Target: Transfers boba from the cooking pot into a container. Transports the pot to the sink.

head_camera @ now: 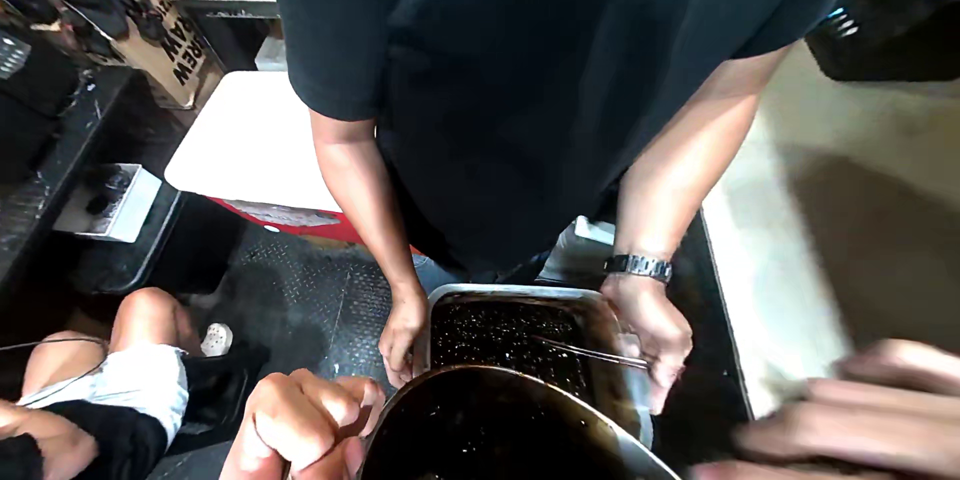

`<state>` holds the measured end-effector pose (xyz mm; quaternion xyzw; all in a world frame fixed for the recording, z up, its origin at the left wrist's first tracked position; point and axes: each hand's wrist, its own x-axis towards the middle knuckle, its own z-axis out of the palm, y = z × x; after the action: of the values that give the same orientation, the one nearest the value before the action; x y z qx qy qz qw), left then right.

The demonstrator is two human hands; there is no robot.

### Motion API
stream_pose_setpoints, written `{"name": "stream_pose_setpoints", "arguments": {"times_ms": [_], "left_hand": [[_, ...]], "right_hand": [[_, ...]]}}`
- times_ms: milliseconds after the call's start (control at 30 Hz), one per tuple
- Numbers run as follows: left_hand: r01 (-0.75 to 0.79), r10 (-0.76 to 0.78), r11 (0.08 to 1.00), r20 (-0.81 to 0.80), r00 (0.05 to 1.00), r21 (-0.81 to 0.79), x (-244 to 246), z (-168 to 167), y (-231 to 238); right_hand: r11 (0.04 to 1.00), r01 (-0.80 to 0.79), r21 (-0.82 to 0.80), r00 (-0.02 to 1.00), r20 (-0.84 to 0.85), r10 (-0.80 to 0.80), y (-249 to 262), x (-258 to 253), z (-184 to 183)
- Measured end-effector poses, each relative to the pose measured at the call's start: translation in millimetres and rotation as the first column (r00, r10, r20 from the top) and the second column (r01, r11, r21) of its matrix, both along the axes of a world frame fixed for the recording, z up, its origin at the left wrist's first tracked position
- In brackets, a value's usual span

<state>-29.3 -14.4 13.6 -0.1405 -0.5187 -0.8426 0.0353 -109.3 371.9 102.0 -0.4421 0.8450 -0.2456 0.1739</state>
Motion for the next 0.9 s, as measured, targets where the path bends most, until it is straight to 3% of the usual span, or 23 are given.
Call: {"name": "stream_pose_setpoints", "arguments": {"times_ms": [100,233,400,600,900], "left_hand": [[0.008,-0.008,1.000,0.055,0.998,0.014,-2,-4,4],[0.008,-0.017,0.998,0.128,0.992,0.067,-5,-8,8],[0.024,-0.033,0.997,0.121,0.992,0.073,-18,-9,13],[0.034,-0.045,0.998,0.193,0.980,0.059,-26,-6,22],[0.099,-0.105,0.994,0.252,0.962,0.036,-38,-4,21]], "right_hand": [[0.965,-0.213,0.152,0.953,-0.186,0.240,-33,-9,-21],[0.951,-0.288,0.114,0.873,-0.378,0.310,-38,-31,-57],[0.946,-0.316,0.070,0.857,-0.407,0.316,-42,-41,-59],[0.948,-0.315,-0.033,0.908,-0.299,0.292,-46,-52,-67],[0.962,-0.273,-0.013,0.917,-0.306,0.256,-30,-76,-74]]}}
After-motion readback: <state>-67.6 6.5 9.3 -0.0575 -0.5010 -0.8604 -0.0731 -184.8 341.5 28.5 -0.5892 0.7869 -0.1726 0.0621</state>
